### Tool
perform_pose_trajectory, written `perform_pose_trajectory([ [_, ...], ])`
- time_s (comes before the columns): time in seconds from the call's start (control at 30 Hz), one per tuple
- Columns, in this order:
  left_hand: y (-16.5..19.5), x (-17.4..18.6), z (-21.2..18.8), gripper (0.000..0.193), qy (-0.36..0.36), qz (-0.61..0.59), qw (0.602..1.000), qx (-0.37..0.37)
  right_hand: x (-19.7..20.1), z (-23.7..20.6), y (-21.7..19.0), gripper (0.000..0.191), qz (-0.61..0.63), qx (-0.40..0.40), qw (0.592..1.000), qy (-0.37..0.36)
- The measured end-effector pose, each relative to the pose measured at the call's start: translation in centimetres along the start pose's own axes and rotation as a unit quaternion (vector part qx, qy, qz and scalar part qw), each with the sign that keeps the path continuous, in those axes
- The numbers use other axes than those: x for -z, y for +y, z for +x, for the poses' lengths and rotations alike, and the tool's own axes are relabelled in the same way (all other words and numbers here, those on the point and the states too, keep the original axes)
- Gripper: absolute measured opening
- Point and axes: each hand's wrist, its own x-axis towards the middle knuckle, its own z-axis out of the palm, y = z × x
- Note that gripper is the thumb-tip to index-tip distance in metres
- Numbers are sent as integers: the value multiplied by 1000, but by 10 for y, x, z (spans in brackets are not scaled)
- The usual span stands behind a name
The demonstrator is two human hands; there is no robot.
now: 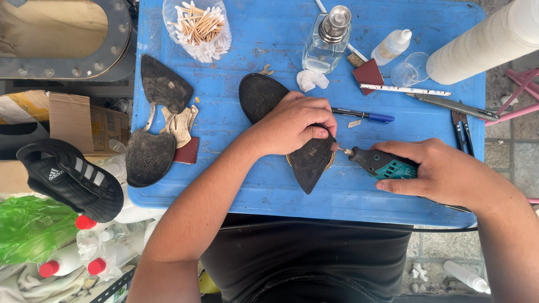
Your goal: The person sands the edges of a black shoe sole with a sanding block, then uses a rotary tool to grind and smooth the sole's surface. The work is performed on a blue workbench with various tools and materials nearby.
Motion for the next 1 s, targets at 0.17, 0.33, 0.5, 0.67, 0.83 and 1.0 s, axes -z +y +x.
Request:
perform_pose_trajectory([
  [0.17,1,0,1,5,-5,4,1000,7,-3,2,5,76,47,60,997,29],
  [0.33,2,1,0,5,-11,7,1000,6,-5,4,9,73,43,51,998,18],
  [0.5,2,0,0,5,-12,13,1000,12,-4,5,7,72,55,74,996,19],
  [0.67,0,0,1,6,-11,13,1000,5,-2,3,8,72,26,26,999,10],
  [0.83,1,0,1,5,-11,13,1000,1,-4,5,8,72,61,75,995,21],
  [1.0,2,1,0,6,-19,12,1000,10,-2,5,10,71,33,48,998,20],
])
